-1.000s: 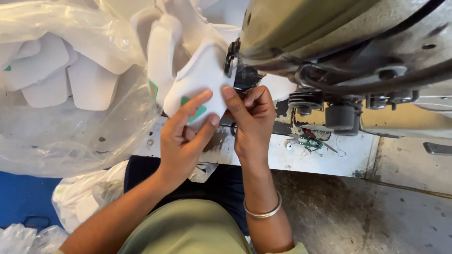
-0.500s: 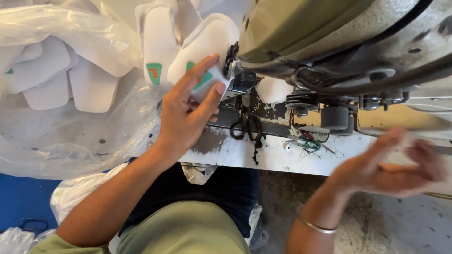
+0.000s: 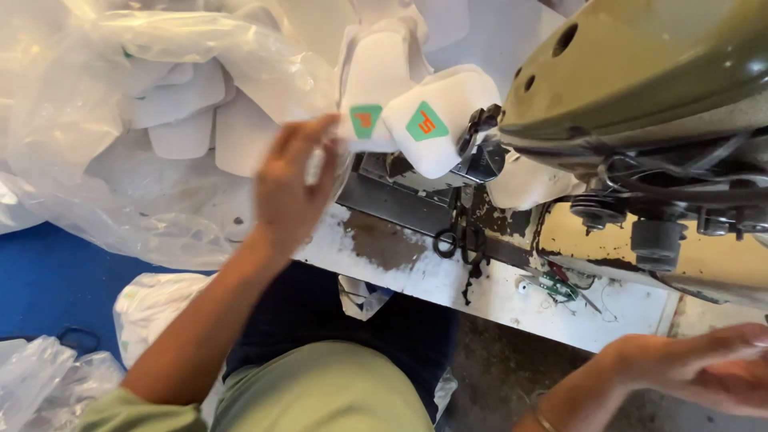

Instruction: The person repeatedly picks up white foam-like fabric parts with green labels from a plastic bag, places them under the presser foot of a sewing machine, and sews them. The person handles the parts one at a time, guiding them through the machine and then placing the finished pieces aside.

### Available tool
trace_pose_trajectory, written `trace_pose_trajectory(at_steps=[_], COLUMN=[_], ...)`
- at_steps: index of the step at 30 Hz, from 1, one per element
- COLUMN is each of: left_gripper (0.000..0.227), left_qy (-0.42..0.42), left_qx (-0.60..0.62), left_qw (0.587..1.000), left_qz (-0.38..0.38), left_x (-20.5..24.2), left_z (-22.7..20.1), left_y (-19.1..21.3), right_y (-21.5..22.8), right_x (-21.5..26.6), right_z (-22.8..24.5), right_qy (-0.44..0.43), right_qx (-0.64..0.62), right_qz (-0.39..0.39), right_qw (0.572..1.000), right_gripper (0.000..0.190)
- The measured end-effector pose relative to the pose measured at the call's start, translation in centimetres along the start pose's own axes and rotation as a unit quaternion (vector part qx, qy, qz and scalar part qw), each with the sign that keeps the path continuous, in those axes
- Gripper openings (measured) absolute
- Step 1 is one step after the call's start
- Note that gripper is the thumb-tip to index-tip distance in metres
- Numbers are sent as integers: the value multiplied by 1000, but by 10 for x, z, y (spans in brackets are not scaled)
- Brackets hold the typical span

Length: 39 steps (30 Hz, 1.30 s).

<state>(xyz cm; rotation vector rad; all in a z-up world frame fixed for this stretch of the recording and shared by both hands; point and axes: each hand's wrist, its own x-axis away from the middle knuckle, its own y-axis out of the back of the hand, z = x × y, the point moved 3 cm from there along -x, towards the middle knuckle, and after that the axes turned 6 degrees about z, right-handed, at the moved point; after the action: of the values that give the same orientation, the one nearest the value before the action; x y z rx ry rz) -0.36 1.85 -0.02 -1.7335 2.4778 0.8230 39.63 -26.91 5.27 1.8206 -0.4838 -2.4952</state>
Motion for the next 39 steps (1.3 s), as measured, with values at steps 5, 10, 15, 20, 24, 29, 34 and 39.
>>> trace_pose_trajectory(at_steps=[5, 10, 15, 20, 24, 29, 34, 39], left_gripper=[53, 28, 28, 26, 28, 23, 24, 21], left_qy=[-76, 49, 177, 184, 286, 178, 225, 259], left_qx=[-399, -268, -63, 265, 397, 506, 600, 604], left_qw=[913, 962, 972, 919, 839, 808, 757, 753], left_qz=[-34, -13, -138, -227, -237, -243, -123, -8], left_x=[25, 51, 73, 104, 109, 114, 143, 175], left_z=[45, 74, 46, 57, 89, 31, -1, 13], left_y=[58, 63, 69, 50, 52, 54, 10, -25], right_y=[-56, -77, -82, -80, -86, -99, -97, -78], right_x=[52, 99, 121, 136, 133, 131, 148, 105], right_z=[121, 215, 260, 275, 289, 301, 284, 282], right_qy=[-152, -250, -286, -408, -397, -461, -581, -623], right_qx=[-349, -303, -372, -458, -482, -496, -539, -614], right_qz=[247, 513, 615, 626, 615, 615, 531, 420], right_qw=[891, 763, 634, 482, 481, 404, 299, 243], right_gripper=[24, 19, 28, 33, 34, 48, 62, 63])
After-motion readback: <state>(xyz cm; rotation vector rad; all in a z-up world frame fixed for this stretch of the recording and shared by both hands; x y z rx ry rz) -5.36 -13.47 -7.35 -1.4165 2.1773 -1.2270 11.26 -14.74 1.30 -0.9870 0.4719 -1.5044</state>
